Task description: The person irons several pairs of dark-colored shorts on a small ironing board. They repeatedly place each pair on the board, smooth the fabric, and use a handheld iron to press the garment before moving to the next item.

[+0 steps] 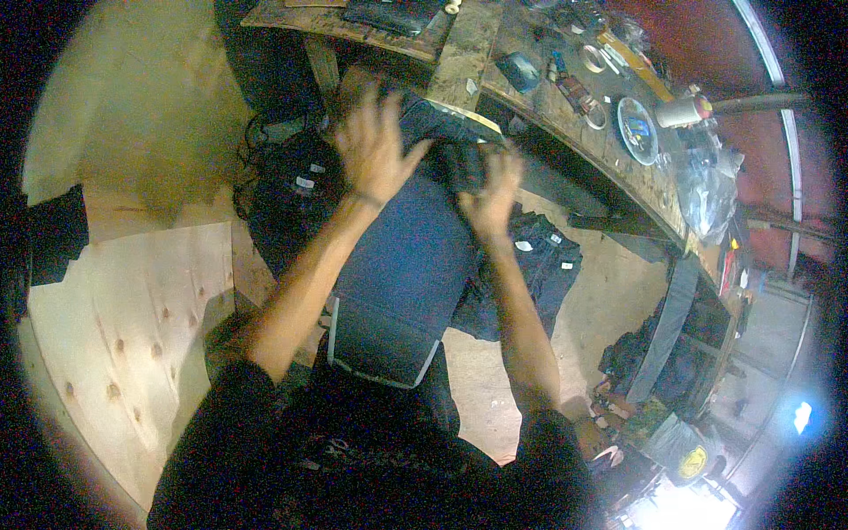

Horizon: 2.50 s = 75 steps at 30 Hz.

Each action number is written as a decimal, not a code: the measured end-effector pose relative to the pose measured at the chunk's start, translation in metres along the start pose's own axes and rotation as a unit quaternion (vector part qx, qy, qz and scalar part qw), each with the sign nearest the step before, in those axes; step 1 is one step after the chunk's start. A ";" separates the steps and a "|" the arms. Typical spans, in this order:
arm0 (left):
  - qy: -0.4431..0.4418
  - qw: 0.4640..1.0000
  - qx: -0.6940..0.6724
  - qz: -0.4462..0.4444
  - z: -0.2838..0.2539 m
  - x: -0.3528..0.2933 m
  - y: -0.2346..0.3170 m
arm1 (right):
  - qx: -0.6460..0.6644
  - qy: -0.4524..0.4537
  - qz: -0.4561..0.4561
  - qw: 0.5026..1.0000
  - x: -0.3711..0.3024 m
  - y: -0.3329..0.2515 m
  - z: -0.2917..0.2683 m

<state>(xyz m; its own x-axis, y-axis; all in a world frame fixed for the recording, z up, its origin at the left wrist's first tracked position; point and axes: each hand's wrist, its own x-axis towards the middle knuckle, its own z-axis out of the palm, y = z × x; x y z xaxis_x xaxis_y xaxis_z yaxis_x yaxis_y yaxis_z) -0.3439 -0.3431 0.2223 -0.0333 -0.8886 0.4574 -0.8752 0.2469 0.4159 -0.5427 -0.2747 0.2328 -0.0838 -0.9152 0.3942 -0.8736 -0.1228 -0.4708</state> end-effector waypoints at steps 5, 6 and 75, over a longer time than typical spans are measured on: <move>-0.190 0.917 -0.272 -0.221 -0.053 -0.203 -0.053 | -0.052 -0.076 -0.032 0.995 -0.099 -0.003 0.026; -0.204 0.952 -0.179 -0.140 -0.070 -0.250 -0.062 | -0.038 -0.099 0.002 0.994 -0.135 -0.025 0.018; -0.195 0.980 -0.022 0.038 0.069 0.057 0.015 | 0.371 -0.410 0.091 0.828 -0.143 -0.055 -0.049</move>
<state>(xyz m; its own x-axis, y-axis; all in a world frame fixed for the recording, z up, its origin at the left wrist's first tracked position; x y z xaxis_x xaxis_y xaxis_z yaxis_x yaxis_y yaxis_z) -0.3918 -0.4169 0.2009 -0.2869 -0.9450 0.1568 -0.8416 0.3268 0.4300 -0.5063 -0.1177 0.2411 0.4371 -0.8606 -0.2614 -0.3210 0.1222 -0.9392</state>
